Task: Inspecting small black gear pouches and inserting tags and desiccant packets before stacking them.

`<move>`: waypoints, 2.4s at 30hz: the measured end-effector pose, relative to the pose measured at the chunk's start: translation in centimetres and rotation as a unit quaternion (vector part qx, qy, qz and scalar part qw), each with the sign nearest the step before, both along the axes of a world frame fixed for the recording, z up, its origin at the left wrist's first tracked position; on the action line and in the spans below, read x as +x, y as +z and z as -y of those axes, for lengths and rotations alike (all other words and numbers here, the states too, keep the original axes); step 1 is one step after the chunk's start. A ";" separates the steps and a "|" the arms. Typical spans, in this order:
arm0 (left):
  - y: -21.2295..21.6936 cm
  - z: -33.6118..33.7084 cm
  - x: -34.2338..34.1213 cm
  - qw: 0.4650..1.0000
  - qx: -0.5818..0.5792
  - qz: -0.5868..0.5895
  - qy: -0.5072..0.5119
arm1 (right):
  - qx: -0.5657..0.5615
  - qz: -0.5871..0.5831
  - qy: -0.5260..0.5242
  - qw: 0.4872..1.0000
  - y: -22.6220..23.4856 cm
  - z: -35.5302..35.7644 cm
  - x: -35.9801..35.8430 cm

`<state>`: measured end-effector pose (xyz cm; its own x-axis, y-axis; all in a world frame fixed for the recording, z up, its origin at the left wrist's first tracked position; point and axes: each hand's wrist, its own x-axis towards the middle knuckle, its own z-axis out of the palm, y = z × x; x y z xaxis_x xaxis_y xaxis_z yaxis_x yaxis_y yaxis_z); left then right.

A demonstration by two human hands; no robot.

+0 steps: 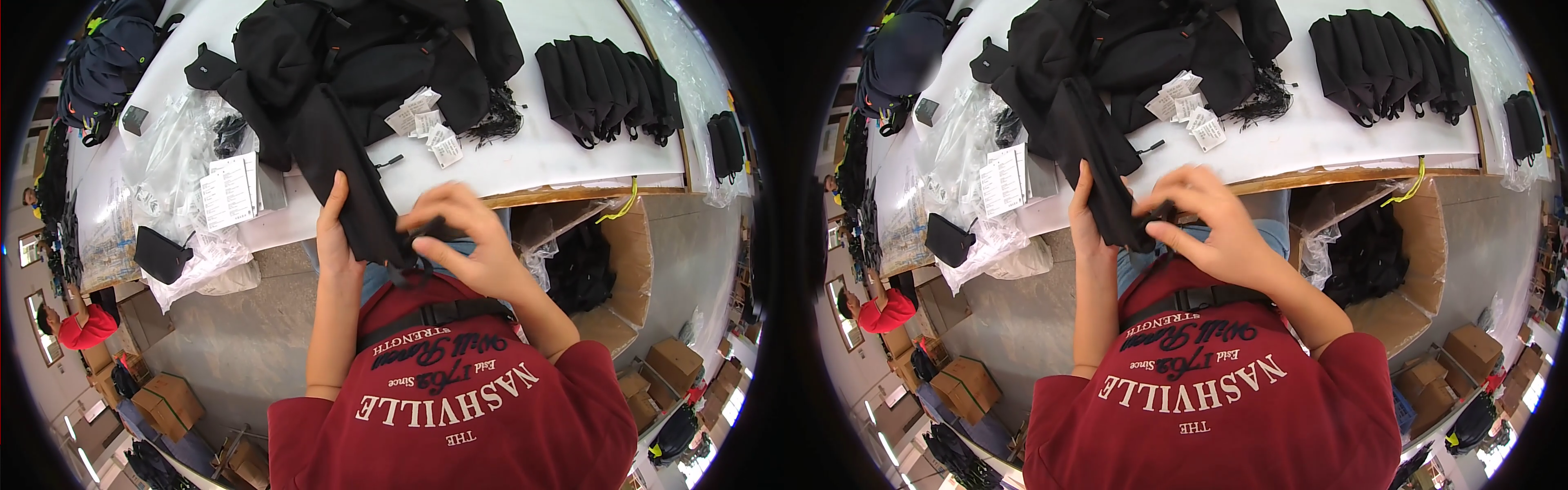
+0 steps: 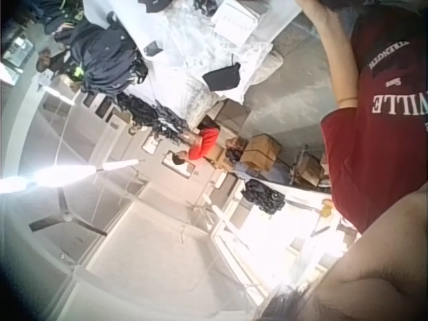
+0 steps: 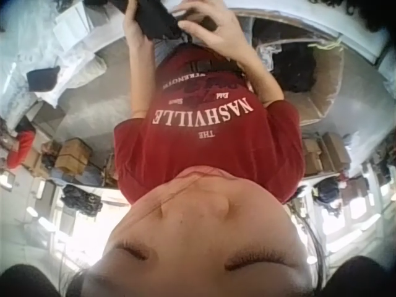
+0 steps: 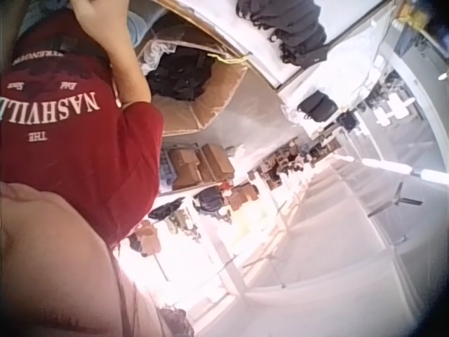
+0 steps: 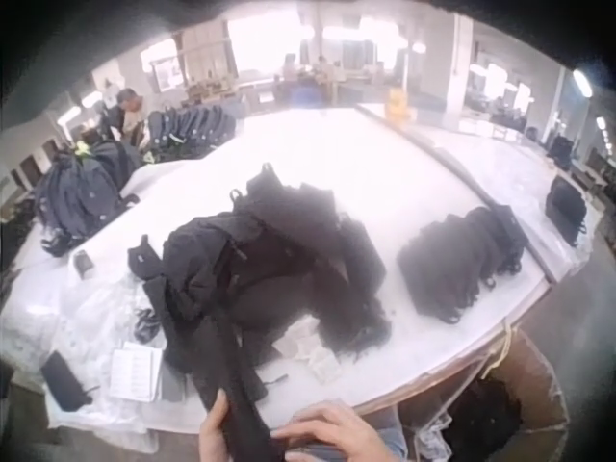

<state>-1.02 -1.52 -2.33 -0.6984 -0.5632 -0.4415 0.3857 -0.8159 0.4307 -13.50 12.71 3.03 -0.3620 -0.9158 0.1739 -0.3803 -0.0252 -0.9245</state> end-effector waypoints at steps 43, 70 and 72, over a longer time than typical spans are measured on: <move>2.1 11.5 10.5 0.755 -0.535 0.340 0.166 | 0.033 -0.340 -0.569 0.748 0.4 -15.3 -34.0; -2.6 15.8 13.5 0.413 -0.702 0.577 0.066 | 0.052 0.277 -0.477 0.833 -7.4 -17.5 -39.9; -3.0 16.1 13.4 0.518 -0.624 0.584 0.047 | 0.097 0.257 -0.458 0.846 -7.7 -17.2 -39.6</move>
<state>12.40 -17.57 -5.35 -0.3086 -0.9262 0.2167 -0.7184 0.3763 0.5850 -53.06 29.90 -4.68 -0.9166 -0.2040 -0.3439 0.2955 0.2339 -0.9263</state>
